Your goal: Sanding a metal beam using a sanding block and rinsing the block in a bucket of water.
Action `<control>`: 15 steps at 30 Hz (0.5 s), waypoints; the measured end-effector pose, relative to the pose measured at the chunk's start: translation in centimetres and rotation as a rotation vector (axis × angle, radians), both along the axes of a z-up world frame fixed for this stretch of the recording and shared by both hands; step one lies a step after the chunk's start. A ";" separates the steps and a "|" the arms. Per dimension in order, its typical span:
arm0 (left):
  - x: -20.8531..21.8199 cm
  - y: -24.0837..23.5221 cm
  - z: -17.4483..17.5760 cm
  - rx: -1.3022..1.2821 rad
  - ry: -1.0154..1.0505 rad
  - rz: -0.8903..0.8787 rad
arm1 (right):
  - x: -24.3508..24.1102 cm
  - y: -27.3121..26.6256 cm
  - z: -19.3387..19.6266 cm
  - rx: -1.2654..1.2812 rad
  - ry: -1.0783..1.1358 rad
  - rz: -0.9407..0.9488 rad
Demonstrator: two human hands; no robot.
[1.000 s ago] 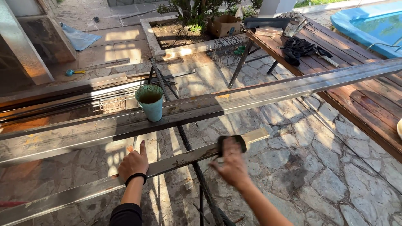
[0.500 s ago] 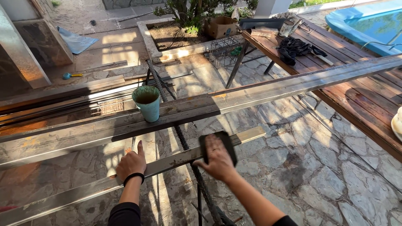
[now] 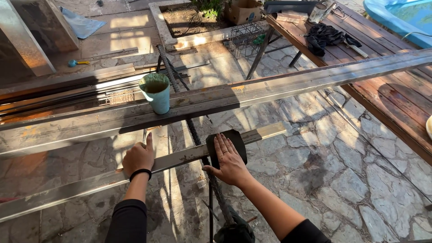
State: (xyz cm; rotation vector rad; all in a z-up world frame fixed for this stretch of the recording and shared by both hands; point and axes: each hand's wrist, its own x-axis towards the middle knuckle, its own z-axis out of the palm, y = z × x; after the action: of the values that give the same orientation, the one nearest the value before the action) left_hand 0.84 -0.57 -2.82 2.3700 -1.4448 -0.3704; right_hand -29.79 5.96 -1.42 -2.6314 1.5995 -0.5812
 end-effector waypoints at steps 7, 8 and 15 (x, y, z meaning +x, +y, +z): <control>-4.5 2.4 7.0 -0.554 0.320 -0.149 | -0.3 -0.3 -0.5 -0.039 -0.017 0.026; -6.7 3.6 10.5 -0.551 0.312 -0.138 | -0.2 -0.3 -0.6 -0.035 -0.022 0.038; -25.1 22.0 29.4 -0.349 1.918 -0.957 | 0.0 -0.3 0.3 0.142 -0.026 0.015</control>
State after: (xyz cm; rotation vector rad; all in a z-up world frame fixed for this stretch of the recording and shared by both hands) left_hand -24.24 21.41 26.54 0.1534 -1.0625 -1.6766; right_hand -29.77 5.63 -1.07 -2.5208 1.5514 -0.4802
